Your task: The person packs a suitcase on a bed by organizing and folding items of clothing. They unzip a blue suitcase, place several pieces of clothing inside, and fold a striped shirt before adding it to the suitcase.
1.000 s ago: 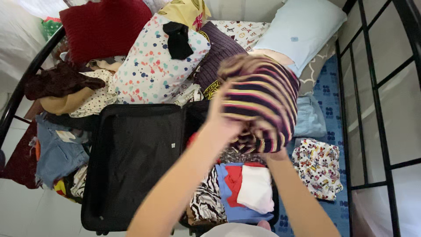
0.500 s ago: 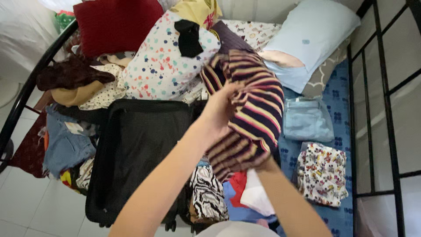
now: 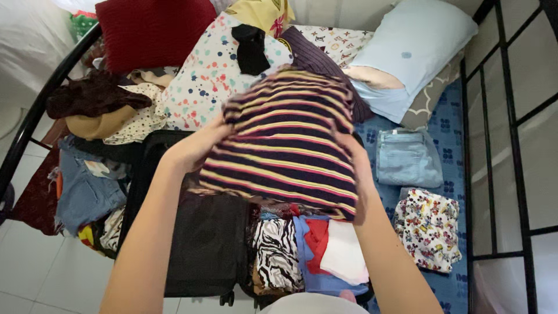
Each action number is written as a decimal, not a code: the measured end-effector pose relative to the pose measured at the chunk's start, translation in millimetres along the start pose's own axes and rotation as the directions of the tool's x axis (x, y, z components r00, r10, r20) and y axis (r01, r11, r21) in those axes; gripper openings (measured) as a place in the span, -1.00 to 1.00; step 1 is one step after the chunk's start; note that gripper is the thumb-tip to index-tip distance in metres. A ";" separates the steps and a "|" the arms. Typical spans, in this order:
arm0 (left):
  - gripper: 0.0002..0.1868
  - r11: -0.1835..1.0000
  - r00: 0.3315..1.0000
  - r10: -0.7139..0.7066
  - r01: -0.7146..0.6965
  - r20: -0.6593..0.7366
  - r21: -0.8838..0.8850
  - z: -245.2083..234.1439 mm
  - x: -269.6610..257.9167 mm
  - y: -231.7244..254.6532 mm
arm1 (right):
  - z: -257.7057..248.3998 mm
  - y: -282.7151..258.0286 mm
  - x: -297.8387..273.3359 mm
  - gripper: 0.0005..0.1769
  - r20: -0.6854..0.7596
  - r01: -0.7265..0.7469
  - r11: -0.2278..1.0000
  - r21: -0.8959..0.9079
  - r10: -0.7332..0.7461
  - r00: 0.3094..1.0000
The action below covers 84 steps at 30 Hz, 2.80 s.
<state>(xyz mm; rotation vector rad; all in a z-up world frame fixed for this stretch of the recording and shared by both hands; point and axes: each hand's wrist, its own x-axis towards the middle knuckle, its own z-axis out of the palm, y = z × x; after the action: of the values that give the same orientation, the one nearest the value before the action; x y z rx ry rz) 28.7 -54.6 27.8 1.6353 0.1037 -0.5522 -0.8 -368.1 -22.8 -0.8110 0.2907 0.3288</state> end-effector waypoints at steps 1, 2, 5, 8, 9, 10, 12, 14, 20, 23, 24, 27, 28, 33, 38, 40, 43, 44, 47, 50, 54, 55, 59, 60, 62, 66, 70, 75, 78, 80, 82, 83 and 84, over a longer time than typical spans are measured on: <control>-0.31 0.996 0.999 -0.038 0.037 0.009 0.075 -4.4 6.2 -11.9 | 0.3 1.9 0.3 -0.47 -0.023 -0.038 0.999 0.001 0.038 0.999; -0.26 0.992 0.995 -0.097 0.098 -0.019 0.083 -9.0 10.3 -25.6 | 2.7 5.2 -0.6 -0.49 -0.046 -0.076 0.997 0.004 0.076 0.996; -0.06 0.965 0.965 -0.259 0.257 -0.037 -0.048 -9.8 15.2 -71.9 | 10.0 14.6 -7.3 -0.53 -0.118 -0.148 0.989 0.010 0.148 0.982; 0.17 0.878 0.946 -0.301 0.325 0.121 -0.351 26.3 18.2 -109.1 | -1.9 32.5 -10.3 -0.56 -0.104 -0.150 0.987 0.054 0.154 0.982; 0.24 0.866 0.947 -0.265 0.318 0.184 -0.387 47.8 18.5 -119.1 | -10.1 42.2 -8.4 -0.57 -0.088 -0.140 0.987 0.076 0.146 0.985; 0.23 0.826 0.908 -0.414 0.403 0.061 -0.394 66.0 12.8 -128.8 | -20.5 51.4 -5.3 -0.57 -0.070 -0.126 0.987 0.098 0.133 0.989; 0.22 0.754 0.842 -0.537 0.455 -0.045 -0.474 94.7 7.5 -136.4 | -44.6 62.6 3.1 -0.57 -0.037 -0.090 0.986 0.140 0.096 0.995; 0.20 0.693 0.854 -0.520 0.412 -0.014 -0.592 116.2 7.4 -138.7 | -70.8 73.6 6.8 -0.57 -0.040 -0.023 0.989 0.147 0.030 0.999; -0.18 0.697 0.940 -0.328 0.308 0.094 -0.647 133.4 9.6 -125.8 | -111.7 57.6 -31.2 -0.52 -0.330 -0.046 0.999 0.012 0.047 0.943; -0.23 0.730 0.895 -0.431 0.419 0.113 -0.539 140.7 15.6 -125.0 | -105.4 65.1 -69.2 -0.51 -0.366 -0.056 0.996 0.074 0.079 0.927; -0.23 0.740 0.896 -0.415 0.432 0.155 -0.516 148.2 19.3 -125.2 | -105.1 69.0 -81.0 -0.51 -0.361 -0.062 0.990 0.126 0.104 0.927; -0.25 0.774 0.878 -0.419 0.479 0.232 -0.415 166.4 27.2 -130.1 | -119.7 84.4 -107.4 -0.53 -0.461 -0.097 0.976 0.197 0.179 0.869; -0.27 0.790 0.867 -0.445 0.498 0.223 -0.358 170.0 30.5 -131.2 | -130.8 87.0 -110.2 -0.55 -0.466 -0.040 0.987 0.153 0.107 0.878; -0.35 0.839 0.826 -0.433 0.516 0.360 -0.173 202.6 60.4 -149.2 | -204.5 97.2 -126.1 -0.62 -0.455 0.167 0.976 0.139 -0.087 0.886; -0.29 0.910 0.864 -0.299 0.386 0.405 -0.151 260.8 111.7 -182.0 | -263.8 80.6 -122.4 -0.74 -0.583 0.238 0.936 0.260 -0.044 0.811; -0.21 0.948 0.931 -0.252 0.292 0.266 -0.125 290.1 124.1 -175.4 | -278.7 63.2 -115.1 -0.72 -0.591 0.290 0.906 0.307 -0.057 0.804; -0.09 0.942 0.925 -0.223 0.286 0.308 -0.177 327.4 134.2 -145.7 | -290.7 32.1 -92.0 -0.64 -0.571 0.346 0.861 0.374 -0.081 0.817; -0.07 0.927 0.904 -0.221 0.312 0.366 -0.209 340.2 136.9 -134.2 | -294.6 19.3 -84.6 -0.61 -0.591 0.350 0.863 0.364 -0.077 0.803; -0.04 0.932 0.914 -0.264 0.324 0.309 -0.163 386.6 163.5 -104.3 | -313.3 -29.0 -53.4 -0.60 -0.565 0.326 0.851 0.413 -0.042 0.824; -0.04 0.985 0.986 0.155 -0.149 0.065 -0.088 427.5 200.8 -90.5 | -330.1 -75.4 -18.2 -0.66 -0.523 0.311 0.850 0.426 -0.049 0.851; -0.11 0.838 0.827 0.546 -0.542 -0.132 0.070 459.7 262.1 -60.7 | -338.6 -136.9 25.2 -0.67 -0.445 0.336 0.793 0.508 -0.092 0.891; -0.11 0.796 0.781 0.606 -0.590 -0.151 0.139 463.5 275.6 -51.1 | -339.7 -148.5 35.1 -0.68 -0.450 0.362 0.783 0.506 -0.119 0.885; -0.09 0.757 0.741 0.653 -0.639 -0.153 0.135 475.4 310.7 -23.6 | -370.2 -158.3 65.2 -0.64 -0.308 0.508 0.743 -0.436 -0.654 0.691; -0.04 0.751 0.737 0.660 -0.636 -0.149 0.179 476.7 317.6 -21.7 | -381.4 -150.6 73.0 -0.60 -0.065 0.442 0.418 -0.794 -0.781 0.622; 0.07 0.733 0.727 0.672 -0.627 -0.140 0.264 471.9 320.6 -31.1 | -394.2 -135.3 97.7 -0.30 -0.383 0.461 0.832 -0.308 -0.552 0.741; 0.12 0.896 0.872 0.414 -0.342 -0.261 0.282 468.3 328.6 -84.5 | -411.9 -80.4 74.7 -0.09 -0.597 0.012 0.986 0.167 0.092 0.797; 0.05 0.945 0.944 0.222 -0.147 -0.245 0.291 458.9 308.3 -155.6 | -440.5 -51.3 38.6 -0.13 -0.518 -0.049 0.950 0.308 0.211 0.829; -0.04 0.969 0.957 0.130 -0.066 -0.259 0.239 459.5 300.1 -213.7 | -455.0 -45.6 35.8 -0.24 -0.489 0.017 0.938 0.345 0.165 0.856; -0.14 0.989 0.963 0.049 -0.010 -0.264 0.146 452.0 287.0 -239.2 | -439.4 -45.3 35.6 -0.36 -0.487 0.044 0.950 0.310 0.119 0.865; -0.27 0.996 0.963 0.083 -0.069 -0.257 0.063 441.0 275.5 -250.2 | -418.1 -42.5 39.4 -0.42 -0.461 0.036 0.954 0.297 0.110 0.881; -0.42 0.986 0.962 0.155 -0.166 -0.225 -0.029 425.6 263.4 -257.9 | -395.7 -33.3 42.0 -0.46 -0.401 0.006 0.956 0.293 0.118 0.908; -0.49 0.975 0.958 0.190 -0.210 -0.217 -0.074 415.8 254.1 -261.6 | -384.7 -26.3 42.6 -0.48 -0.388 -0.011 0.957 0.288 0.128 0.913; -0.52 0.979 0.964 0.160 -0.182 -0.213 -0.090 405.9 243.5 -264.9 | -373.8 -18.8 42.7 -0.49 -0.374 -0.029 0.959 0.283 0.138 0.917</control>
<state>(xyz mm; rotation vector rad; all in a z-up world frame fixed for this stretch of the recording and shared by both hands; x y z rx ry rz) 23.6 -462.8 -329.4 1.5725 0.1404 -0.2406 -2.0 -651.3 -271.2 -0.5860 0.7331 0.1977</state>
